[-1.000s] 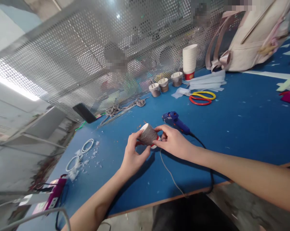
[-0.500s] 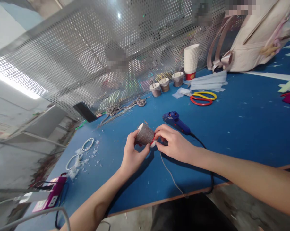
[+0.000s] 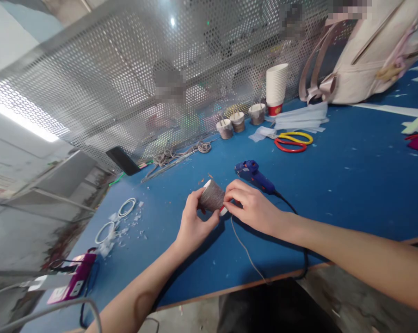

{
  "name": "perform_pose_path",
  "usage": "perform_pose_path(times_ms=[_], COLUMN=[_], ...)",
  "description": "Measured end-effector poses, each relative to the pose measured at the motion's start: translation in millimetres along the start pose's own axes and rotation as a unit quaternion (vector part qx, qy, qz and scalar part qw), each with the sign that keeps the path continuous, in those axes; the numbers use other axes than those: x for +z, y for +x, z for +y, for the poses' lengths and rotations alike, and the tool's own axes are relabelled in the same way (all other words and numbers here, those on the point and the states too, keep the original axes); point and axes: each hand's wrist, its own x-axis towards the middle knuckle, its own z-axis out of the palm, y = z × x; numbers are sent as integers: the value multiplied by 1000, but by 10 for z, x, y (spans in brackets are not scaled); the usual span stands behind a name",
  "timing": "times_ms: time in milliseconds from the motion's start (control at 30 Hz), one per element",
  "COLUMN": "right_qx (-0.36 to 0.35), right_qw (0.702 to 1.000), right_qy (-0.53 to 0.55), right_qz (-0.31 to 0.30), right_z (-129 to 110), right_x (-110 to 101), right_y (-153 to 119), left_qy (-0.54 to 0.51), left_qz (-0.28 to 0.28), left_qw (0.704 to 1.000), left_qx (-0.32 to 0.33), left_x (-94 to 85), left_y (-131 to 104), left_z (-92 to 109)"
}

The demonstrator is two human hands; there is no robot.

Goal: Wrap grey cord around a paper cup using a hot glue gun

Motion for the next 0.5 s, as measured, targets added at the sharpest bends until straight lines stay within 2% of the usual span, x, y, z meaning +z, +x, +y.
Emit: perform_pose_path(times_ms=[233,500], right_qx=[-19,-26], right_qw=[1000,1000], right_qy=[-8,-15], right_qz=[-3,8], right_z=[5,1], right_x=[9,-14], right_y=[-7,3], left_qy=[-2,-16], left_qz=[-5,23], left_qw=[1000,999], left_qx=[-11,-34], left_x=[2,17], left_y=[11,-3], left_z=[34,38])
